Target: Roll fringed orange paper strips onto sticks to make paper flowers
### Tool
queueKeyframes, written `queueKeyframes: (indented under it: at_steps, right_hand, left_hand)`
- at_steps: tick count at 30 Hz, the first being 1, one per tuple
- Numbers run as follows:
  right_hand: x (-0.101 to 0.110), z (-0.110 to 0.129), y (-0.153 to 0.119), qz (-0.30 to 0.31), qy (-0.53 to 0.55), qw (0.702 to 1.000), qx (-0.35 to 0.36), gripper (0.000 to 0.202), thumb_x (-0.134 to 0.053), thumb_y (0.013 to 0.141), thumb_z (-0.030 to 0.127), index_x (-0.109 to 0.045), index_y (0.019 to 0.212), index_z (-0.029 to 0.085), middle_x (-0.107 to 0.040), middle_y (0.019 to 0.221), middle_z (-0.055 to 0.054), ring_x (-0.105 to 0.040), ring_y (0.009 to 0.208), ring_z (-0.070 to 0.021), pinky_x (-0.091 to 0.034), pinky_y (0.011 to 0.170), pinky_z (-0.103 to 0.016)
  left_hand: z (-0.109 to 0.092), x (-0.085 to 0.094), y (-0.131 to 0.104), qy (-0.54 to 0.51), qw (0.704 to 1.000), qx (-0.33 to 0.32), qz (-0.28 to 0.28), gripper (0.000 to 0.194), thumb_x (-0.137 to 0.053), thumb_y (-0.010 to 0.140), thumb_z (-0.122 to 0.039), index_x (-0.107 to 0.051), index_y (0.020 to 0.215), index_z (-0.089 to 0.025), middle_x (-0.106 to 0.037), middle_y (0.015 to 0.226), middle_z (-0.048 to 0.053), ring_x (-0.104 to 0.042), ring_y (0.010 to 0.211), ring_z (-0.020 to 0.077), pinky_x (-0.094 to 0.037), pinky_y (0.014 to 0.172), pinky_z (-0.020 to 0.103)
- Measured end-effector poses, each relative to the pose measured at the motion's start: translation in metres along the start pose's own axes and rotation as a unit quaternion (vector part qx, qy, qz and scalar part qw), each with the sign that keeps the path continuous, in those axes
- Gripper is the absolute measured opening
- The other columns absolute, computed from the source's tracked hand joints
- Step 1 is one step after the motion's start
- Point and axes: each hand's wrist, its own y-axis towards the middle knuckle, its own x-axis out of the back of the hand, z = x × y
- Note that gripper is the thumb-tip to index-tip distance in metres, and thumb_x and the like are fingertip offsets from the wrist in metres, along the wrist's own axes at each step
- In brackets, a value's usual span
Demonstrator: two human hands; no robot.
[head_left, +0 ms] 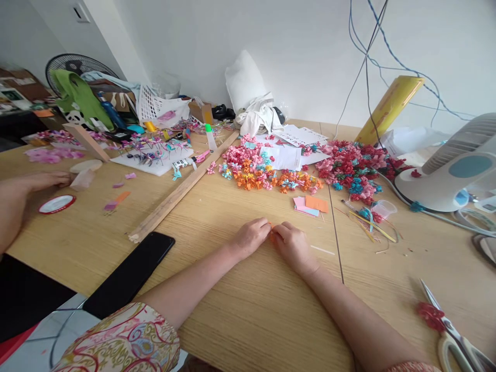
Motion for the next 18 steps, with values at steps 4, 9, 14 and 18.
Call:
queueKeyframes:
  at_steps: [4,9,14,18]
  right_hand:
    - [-0.0003,0.0008,-0.0004,-0.005,0.005,1.0,0.004,0.016,-0.043,0.083,0.022,-0.059,0.084,0.021,-0.058,0.08,-0.002,-0.054,0.072,-0.0112,-0.034,0.061,-0.019]
    - [-0.0004,0.0022,0.0001,0.003,-0.008,1.0,0.006,0.019,-0.041,0.084,0.022,-0.06,0.084,0.021,-0.058,0.08,-0.002,-0.054,0.071,-0.0112,-0.033,0.06,-0.019]
    - [0.0002,0.003,0.0009,0.01,-0.014,1.0,-0.002,0.019,-0.04,0.084,0.023,-0.059,0.084,0.021,-0.058,0.08,-0.003,-0.054,0.07,-0.0112,-0.033,0.06,-0.019]
    - [-0.0004,0.0026,0.0006,0.007,-0.001,1.0,-0.001,0.018,-0.041,0.084,0.023,-0.058,0.084,0.02,-0.057,0.081,-0.003,-0.054,0.071,-0.0115,-0.034,0.062,-0.019]
  left_hand:
    - [-0.0008,0.0004,0.0005,0.01,1.0,0.006,-0.011,0.016,-0.039,0.085,-0.017,-0.05,0.073,-0.015,-0.049,0.074,0.002,-0.048,0.069,0.0126,-0.04,0.063,0.022]
    - [-0.0025,0.0026,0.0013,0.018,1.0,0.011,-0.016,0.016,-0.04,0.085,-0.017,-0.05,0.073,-0.015,-0.049,0.074,0.001,-0.047,0.068,0.0124,-0.039,0.061,0.022]
    - [-0.0024,0.0034,0.0017,0.018,1.0,0.008,-0.012,0.019,-0.038,0.086,-0.017,-0.051,0.073,-0.014,-0.049,0.074,0.001,-0.047,0.069,0.0119,-0.039,0.063,0.021]
    - [-0.0003,0.0024,0.0008,0.002,1.0,0.004,-0.016,0.021,-0.035,0.087,-0.019,-0.052,0.074,-0.014,-0.048,0.078,0.001,-0.046,0.07,0.0102,-0.039,0.065,0.02]
